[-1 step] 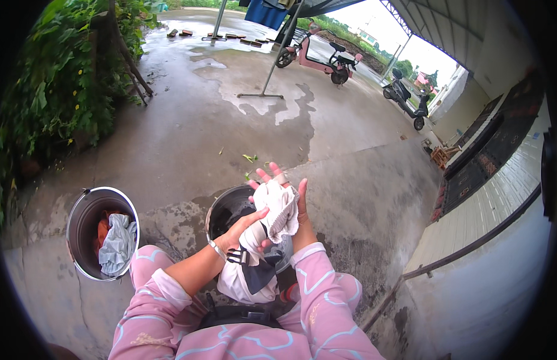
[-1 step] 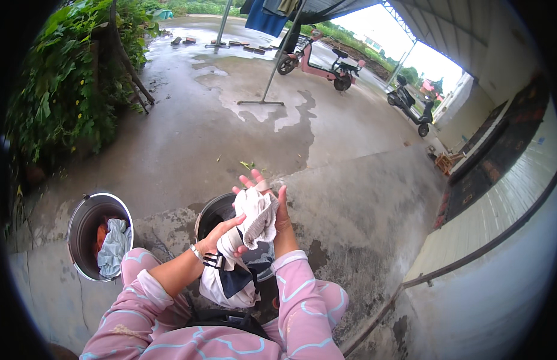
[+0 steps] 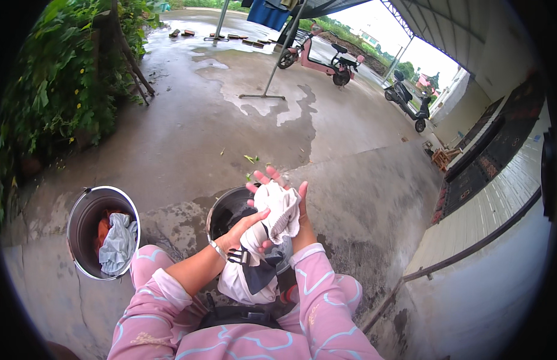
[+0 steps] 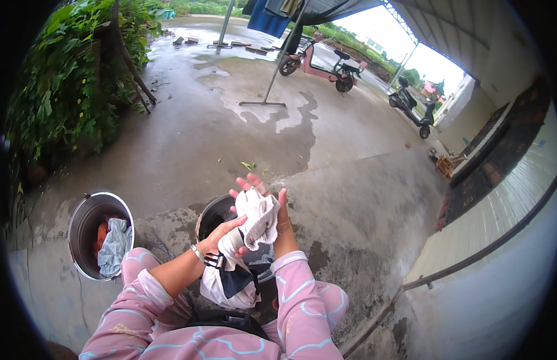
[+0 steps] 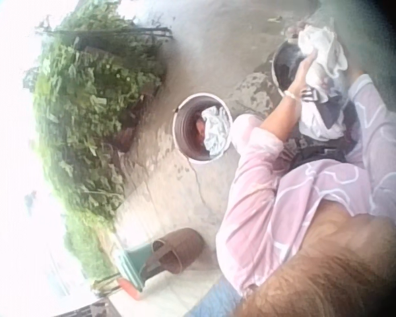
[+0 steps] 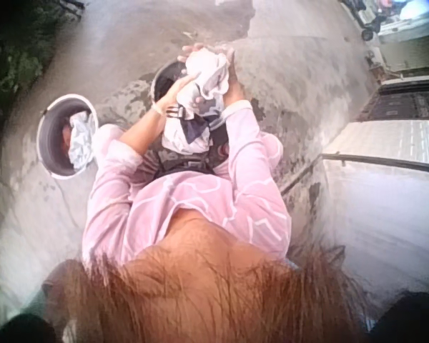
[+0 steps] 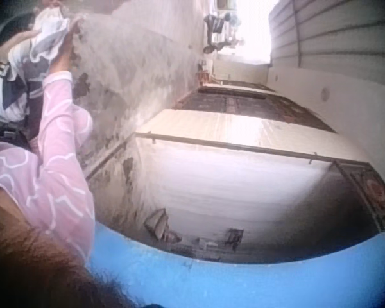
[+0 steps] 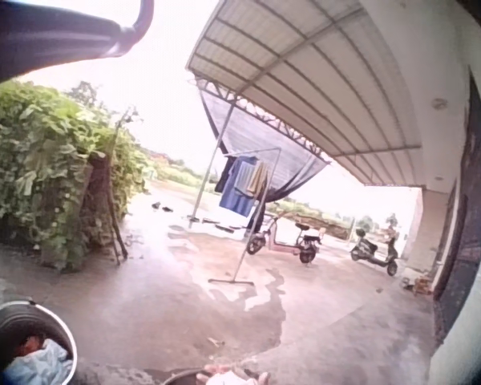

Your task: The person washes several pieces of clothing by hand in a bucket of water, scrubbing and wringing out each item before moving it to another bucket.

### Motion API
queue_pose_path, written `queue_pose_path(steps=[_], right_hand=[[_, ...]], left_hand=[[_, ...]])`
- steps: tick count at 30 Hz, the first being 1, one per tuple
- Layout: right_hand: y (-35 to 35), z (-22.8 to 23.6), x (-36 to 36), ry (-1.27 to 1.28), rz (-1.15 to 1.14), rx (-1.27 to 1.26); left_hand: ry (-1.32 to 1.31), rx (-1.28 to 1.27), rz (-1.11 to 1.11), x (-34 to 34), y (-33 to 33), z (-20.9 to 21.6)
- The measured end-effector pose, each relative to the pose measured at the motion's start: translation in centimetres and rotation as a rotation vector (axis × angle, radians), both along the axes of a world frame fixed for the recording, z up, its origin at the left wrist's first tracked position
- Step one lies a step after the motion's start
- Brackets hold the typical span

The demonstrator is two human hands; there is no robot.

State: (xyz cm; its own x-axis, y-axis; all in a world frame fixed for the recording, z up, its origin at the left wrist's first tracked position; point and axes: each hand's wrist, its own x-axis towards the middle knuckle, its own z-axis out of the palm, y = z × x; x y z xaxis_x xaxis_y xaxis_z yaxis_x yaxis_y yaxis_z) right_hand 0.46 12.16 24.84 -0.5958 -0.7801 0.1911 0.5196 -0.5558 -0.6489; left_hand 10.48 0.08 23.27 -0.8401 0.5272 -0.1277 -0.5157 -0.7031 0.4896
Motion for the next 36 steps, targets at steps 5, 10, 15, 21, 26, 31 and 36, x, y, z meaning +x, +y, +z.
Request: queue_pose_path(steps=[5,10,15,21,26,31,36], right_hand=[[1.5,-0.1,-1.5,0.3,0.212,0.184],[1.4,-0.9,-1.9,0.336,0.123,0.205],[1.2,-0.3,-1.6,0.506,-0.177,0.602],[-1.6,1.9,-0.7,0.436,-0.137,0.568],[-2.7,1.1,-1.0,0.581,-0.139,0.703],[-3.9,-0.1,-1.6,0.82,-0.301,1.007],[-4.2,-1.5,-2.1,0.858,-0.324,1.204]], left_hand=[[-0.002,0.039,0.025,-0.4,0.0,-1.0],[-0.088,0.023,0.132,-0.7,-0.7,-0.7],[-0.037,-0.116,0.167,-1.4,0.3,-2.0],[0.046,-0.274,0.109,-0.2,-2.0,-0.1],[0.102,-0.598,0.183,0.3,-0.9,0.7],[0.041,-0.62,0.352,-0.2,0.2,-0.2],[0.197,-0.676,0.37,-1.2,-0.2,-2.0]])
